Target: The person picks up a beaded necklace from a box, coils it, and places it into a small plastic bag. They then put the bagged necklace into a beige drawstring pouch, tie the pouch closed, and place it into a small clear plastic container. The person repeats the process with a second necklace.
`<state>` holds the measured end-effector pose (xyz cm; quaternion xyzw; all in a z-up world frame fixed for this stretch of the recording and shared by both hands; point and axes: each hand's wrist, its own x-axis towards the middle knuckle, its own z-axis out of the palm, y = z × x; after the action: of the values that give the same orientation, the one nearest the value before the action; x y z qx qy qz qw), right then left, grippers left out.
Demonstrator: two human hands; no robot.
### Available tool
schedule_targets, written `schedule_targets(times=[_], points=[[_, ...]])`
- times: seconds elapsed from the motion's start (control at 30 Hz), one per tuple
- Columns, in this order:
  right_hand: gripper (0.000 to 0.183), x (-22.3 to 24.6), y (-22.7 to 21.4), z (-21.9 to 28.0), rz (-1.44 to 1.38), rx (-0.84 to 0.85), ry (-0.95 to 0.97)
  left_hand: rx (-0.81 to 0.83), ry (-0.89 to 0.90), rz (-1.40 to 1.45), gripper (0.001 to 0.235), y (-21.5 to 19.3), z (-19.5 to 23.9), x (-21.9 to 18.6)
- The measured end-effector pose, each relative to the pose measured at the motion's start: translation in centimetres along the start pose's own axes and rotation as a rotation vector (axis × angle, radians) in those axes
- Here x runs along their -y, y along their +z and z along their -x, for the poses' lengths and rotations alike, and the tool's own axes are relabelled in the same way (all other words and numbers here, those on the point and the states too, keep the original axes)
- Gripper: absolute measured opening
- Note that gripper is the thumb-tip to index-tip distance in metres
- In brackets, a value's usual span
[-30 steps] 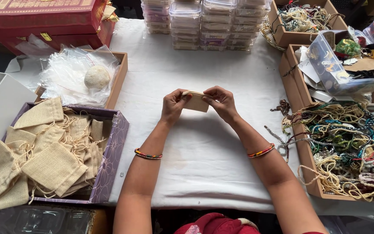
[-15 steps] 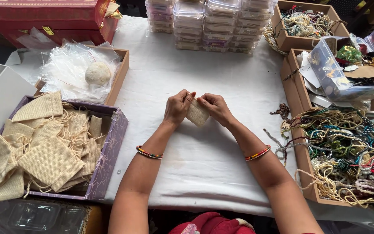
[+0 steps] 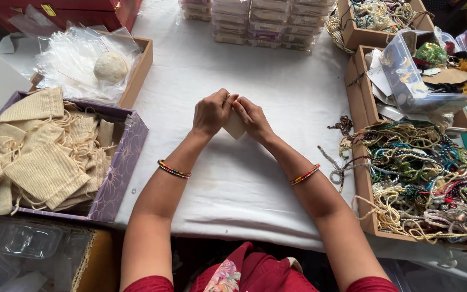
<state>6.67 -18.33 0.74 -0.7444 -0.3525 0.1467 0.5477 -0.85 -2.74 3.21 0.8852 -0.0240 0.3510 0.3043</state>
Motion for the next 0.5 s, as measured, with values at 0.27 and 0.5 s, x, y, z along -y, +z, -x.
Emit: schedule_targets(times=[0.27, 0.5], points=[[0.039, 1.2, -1.0, 0.5, 0.250, -0.013, 0.096, 0.052, -0.034, -0.513, 0.047, -8.7, -0.1, 0.8], [0.039, 0.6, -1.3, 0.2, 0.458, 0.023, 0.102, -0.011, -0.030, -1.204, 0.030, -30.5, 7.1, -5.0]])
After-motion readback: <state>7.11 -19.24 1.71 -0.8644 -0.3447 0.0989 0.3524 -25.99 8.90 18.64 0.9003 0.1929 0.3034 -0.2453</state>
